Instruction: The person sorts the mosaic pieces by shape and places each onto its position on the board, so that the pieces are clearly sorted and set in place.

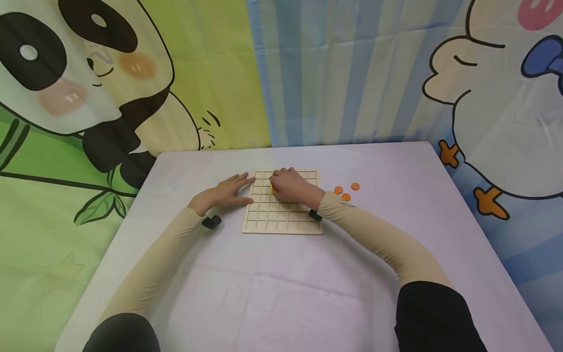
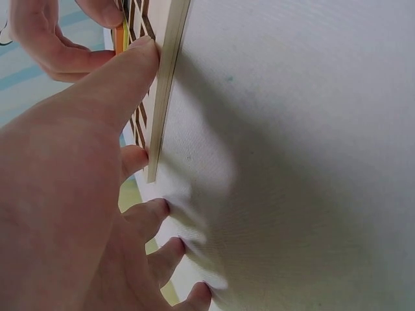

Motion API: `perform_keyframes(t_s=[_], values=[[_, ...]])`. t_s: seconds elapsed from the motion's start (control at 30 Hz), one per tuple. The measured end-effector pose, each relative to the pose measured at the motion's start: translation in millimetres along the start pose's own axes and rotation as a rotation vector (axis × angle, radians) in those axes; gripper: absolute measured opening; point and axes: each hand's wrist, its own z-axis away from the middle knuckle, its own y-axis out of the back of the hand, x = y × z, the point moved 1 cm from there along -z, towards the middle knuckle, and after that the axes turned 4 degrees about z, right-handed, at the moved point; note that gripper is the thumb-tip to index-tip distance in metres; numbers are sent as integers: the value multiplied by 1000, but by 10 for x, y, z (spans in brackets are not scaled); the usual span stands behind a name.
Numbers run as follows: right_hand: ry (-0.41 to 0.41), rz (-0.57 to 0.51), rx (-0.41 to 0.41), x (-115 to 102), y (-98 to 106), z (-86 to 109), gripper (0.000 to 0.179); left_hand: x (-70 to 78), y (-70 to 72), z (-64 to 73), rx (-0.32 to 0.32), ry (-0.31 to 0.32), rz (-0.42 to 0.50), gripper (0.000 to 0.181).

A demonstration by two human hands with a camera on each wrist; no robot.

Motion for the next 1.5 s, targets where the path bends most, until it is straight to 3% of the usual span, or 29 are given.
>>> perform_keyframes(t_s=[0.6,1.0,1.5], values=[[16,-3,59,-96,-5,-92,19,4,16,5,4,-10,4,84],[13,7,38,-135,-40,-165,21,-1,11,1,1,-9,-5,85],[-19,-39,36,-109,-44,-107,26,-14,-2,-1,-5,-11,3,84]])
